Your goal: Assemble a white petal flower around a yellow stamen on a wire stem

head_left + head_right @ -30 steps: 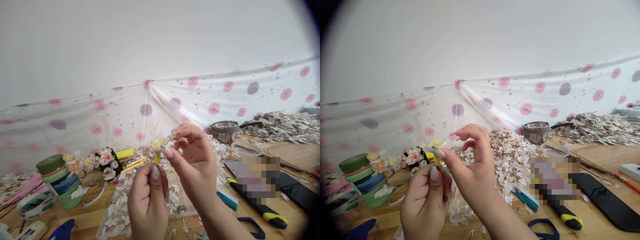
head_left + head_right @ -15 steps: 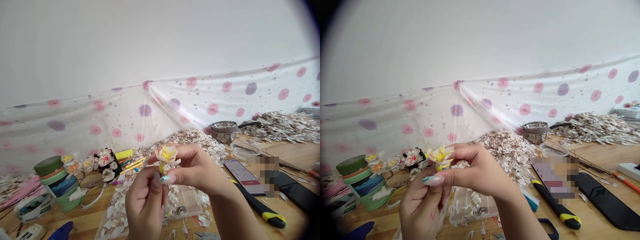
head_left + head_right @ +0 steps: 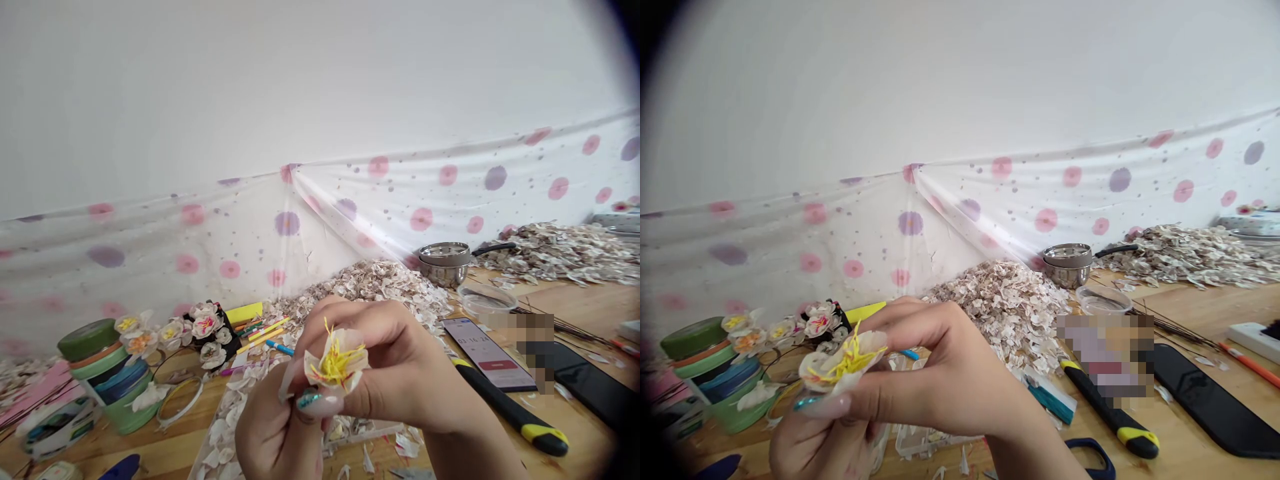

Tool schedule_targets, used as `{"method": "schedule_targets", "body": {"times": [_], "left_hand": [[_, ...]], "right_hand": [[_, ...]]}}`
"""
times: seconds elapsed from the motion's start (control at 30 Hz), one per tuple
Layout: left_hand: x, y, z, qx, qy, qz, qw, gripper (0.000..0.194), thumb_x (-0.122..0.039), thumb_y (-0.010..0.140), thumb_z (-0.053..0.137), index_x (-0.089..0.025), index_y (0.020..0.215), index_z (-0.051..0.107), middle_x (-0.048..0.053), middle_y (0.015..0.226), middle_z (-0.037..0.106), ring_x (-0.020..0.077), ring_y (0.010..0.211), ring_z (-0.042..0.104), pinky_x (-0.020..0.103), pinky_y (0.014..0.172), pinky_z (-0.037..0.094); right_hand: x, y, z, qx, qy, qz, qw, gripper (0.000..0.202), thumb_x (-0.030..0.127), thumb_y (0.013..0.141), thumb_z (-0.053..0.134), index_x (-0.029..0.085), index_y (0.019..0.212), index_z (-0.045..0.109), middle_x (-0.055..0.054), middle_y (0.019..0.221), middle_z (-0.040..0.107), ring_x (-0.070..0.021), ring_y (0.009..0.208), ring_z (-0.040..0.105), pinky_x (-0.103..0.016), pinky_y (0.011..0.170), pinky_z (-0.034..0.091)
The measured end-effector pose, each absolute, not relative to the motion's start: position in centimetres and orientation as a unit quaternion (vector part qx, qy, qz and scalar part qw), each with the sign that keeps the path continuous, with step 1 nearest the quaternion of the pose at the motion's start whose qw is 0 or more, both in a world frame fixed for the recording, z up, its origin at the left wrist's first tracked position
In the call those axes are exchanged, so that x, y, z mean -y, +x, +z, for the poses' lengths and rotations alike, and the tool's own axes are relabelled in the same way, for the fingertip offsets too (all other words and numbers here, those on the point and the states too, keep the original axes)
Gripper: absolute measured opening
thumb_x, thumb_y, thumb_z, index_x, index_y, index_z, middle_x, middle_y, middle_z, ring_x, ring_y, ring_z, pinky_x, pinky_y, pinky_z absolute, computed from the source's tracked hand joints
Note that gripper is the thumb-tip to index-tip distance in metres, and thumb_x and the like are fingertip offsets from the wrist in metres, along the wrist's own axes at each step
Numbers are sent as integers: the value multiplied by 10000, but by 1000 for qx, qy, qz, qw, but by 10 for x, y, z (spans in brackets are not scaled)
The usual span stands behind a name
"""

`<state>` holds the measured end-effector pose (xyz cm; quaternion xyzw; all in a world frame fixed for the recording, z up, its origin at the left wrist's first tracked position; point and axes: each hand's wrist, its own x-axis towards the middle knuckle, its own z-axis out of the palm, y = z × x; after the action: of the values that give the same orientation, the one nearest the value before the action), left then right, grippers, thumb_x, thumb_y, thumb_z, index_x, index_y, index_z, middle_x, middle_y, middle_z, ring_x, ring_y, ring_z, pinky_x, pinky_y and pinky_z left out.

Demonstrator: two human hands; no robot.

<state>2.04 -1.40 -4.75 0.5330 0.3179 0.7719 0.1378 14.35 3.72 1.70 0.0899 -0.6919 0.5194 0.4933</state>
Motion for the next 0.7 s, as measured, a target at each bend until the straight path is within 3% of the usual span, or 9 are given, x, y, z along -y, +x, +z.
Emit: {"method": "schedule_targets", "body": {"times": [0.17, 0.3, 0.5, 0.7], "left_hand": [[15, 31, -37, -290, 507, 793, 172, 218, -425, 743, 808, -228, 661, 766, -33, 425, 514, 51, 341, 441, 108, 326, 374], [11, 39, -31, -281, 449, 833, 157, 313, -463, 637, 872, -204, 569, 711, -59, 386, 434, 29, 325, 373, 84, 313, 355], [10, 35, -50, -302, 466, 824, 112, 290, -428, 790, 772, -210, 630, 665, -64, 449, 482, 39, 361, 414, 100, 344, 355], [12, 31, -56, -352, 467, 807, 86, 416, -449, 851, 697, -196, 536, 599, -43, 475, 452, 64, 401, 407, 152, 348, 340]], "right_hand": [[-36, 139, 18, 688, 127, 510, 501, 80, 271, 813, 783, 204, 842, 816, -26, 739, 703, -134, 743, 601, -292, 746, 514], [-35, 134, 17, 688, 123, 507, 505, 161, 325, 826, 769, 205, 722, 798, -20, 690, 696, -132, 708, 577, -298, 738, 501], [-34, 128, 16, 669, 122, 509, 528, 113, 351, 811, 778, 245, 783, 806, 1, 671, 698, -131, 741, 614, -275, 753, 525], [-34, 127, 13, 655, 115, 541, 516, 93, 355, 778, 808, 280, 829, 826, -3, 683, 677, -122, 777, 599, -238, 752, 531]]}}
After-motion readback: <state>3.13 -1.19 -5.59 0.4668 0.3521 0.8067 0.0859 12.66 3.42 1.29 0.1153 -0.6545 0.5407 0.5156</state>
